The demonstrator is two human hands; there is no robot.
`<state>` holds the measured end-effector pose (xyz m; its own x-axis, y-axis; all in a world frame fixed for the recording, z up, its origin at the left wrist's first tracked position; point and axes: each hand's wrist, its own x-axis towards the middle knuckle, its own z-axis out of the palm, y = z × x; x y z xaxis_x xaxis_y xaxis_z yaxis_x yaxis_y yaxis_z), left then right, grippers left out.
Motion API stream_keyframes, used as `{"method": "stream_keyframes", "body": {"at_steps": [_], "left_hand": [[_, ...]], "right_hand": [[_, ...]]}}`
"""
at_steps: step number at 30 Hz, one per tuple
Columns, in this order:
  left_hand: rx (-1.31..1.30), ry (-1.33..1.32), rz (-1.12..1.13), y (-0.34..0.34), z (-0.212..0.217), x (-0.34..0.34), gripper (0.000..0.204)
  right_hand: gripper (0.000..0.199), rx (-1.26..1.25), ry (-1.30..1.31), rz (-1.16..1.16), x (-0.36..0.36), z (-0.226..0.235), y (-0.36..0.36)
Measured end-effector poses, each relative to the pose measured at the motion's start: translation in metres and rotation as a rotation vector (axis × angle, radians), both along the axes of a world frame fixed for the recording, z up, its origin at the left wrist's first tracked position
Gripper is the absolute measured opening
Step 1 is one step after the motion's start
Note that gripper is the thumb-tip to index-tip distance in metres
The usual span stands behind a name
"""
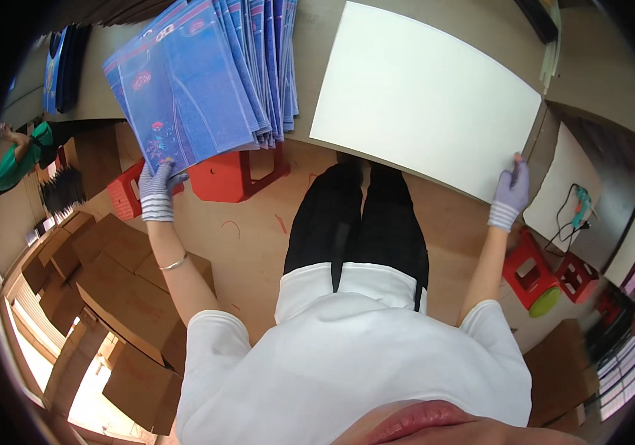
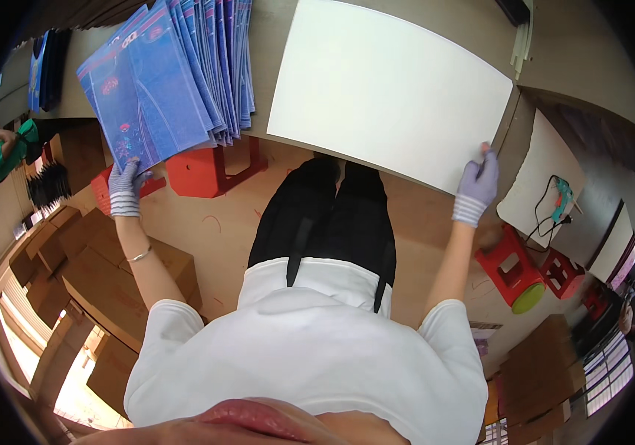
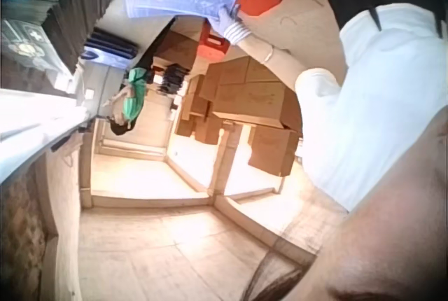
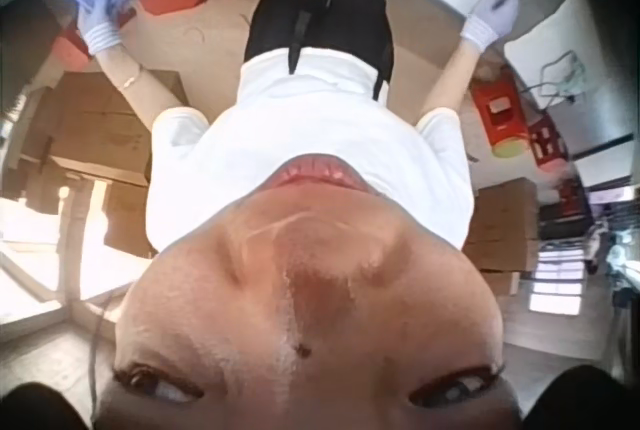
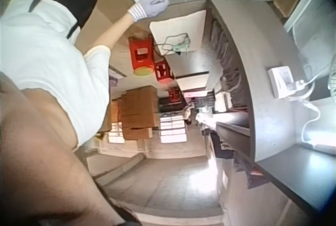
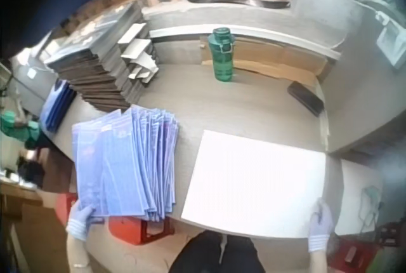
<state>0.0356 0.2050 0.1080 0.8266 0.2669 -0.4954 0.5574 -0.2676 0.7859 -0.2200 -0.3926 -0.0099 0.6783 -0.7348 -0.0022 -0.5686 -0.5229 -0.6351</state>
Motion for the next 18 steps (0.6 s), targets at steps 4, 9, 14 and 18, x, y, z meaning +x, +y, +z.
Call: {"method": "stream_keyframes", "body": {"at_steps": [4,9,14,18], "left_hand": [[1.544,-0.651,-0.380,-0.041,0.009,0.003,0.037],[0.688,-0.711,-0.841,-0.204,-0.022,-0.038,0.045],[0.755,-0.542,-1.238,-0.287,-0.091,-0.082,0.056],[0.732,-0.478,-1.248,-0.292,-0.094,-0.087,0.055]], "right_hand": [[0.059,-0.467,0.414,0.042,-0.009,-0.028,-0.044],[0.067,-0.513,0.628,0.001,-0.004,-0.031,-0.033],[0.059,-0.498,0.472,0.031,0.002,-0.024,-0.017],[0.045,-0.431,0.184,0.044,0.005,-0.007,-0.013]]}}
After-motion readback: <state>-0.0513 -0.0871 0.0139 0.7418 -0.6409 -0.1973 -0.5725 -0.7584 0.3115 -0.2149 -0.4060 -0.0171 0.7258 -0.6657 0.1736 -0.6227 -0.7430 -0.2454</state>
